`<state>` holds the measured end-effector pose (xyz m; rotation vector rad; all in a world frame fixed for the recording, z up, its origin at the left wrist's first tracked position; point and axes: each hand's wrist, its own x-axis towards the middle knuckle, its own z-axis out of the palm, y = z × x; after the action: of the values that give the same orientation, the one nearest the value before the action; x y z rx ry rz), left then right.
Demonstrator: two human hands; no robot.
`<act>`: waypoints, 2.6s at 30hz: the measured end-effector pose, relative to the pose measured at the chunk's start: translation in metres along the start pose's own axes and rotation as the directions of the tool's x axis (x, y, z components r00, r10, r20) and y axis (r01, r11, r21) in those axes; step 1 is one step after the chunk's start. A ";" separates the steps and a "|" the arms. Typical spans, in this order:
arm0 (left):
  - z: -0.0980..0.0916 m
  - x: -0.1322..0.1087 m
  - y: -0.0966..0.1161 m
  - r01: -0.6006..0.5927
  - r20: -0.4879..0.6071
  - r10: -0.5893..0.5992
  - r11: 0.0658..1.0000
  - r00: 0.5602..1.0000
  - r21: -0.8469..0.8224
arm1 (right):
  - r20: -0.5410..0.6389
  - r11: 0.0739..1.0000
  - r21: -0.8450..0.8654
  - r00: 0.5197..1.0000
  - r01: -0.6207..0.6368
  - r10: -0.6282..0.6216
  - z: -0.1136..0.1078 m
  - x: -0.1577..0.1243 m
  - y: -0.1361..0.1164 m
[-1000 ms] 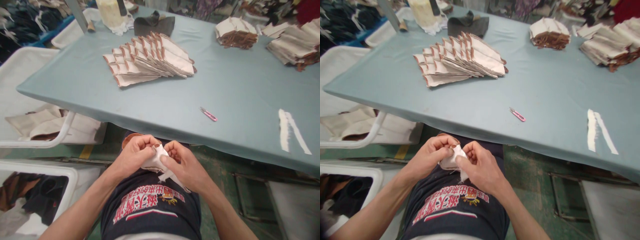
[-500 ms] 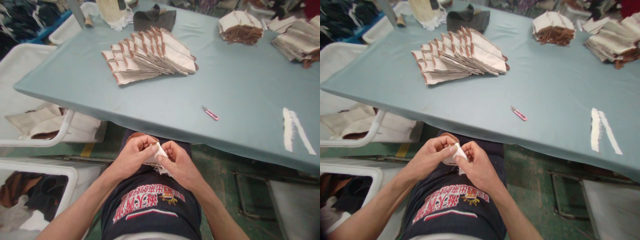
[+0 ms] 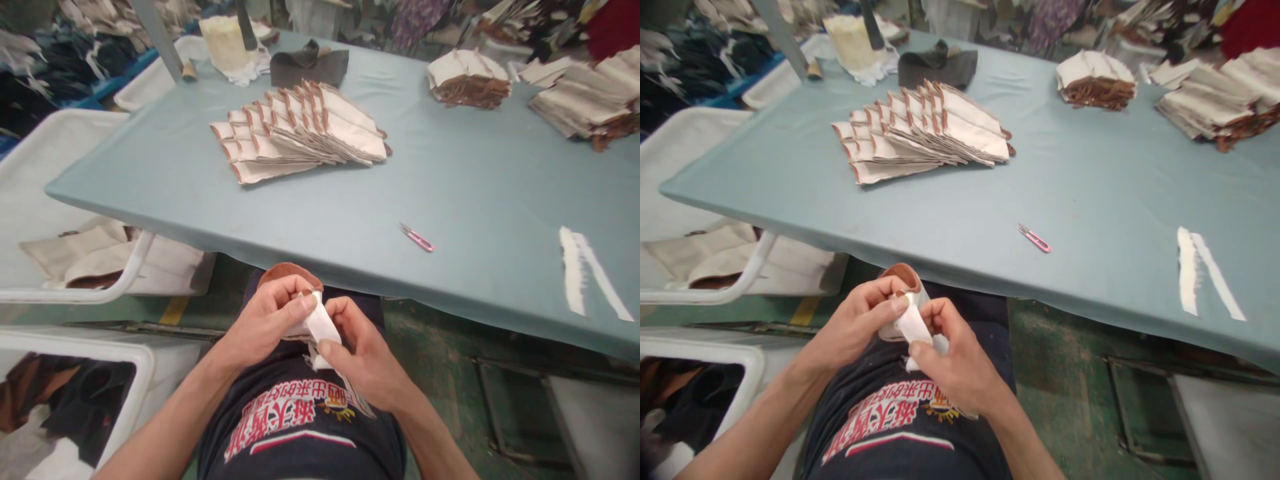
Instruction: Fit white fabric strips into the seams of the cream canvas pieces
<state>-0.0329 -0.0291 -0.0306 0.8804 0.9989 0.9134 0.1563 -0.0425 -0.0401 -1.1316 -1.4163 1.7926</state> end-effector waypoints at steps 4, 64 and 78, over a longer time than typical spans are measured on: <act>-0.006 -0.009 0.029 -0.165 0.118 0.139 0.954 0.983 0.252 | -0.089 0.872 -0.371 0.923 0.319 -0.375 -0.017 -0.004 -0.023; -0.002 -0.021 0.043 -0.646 0.409 0.545 0.362 0.732 0.673 | 0.229 0.991 0.131 0.973 -0.006 -0.024 -0.015 0.009 -0.062; -0.006 0.014 0.007 -0.577 0.296 0.495 0.711 0.817 0.401 | 0.047 0.953 0.180 0.965 0.245 -0.257 0.008 0.010 -0.039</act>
<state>-0.0364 -0.0125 -0.0306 1.7140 0.8349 1.0725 0.1427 -0.0274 -0.0051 -0.7698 -1.3475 1.7465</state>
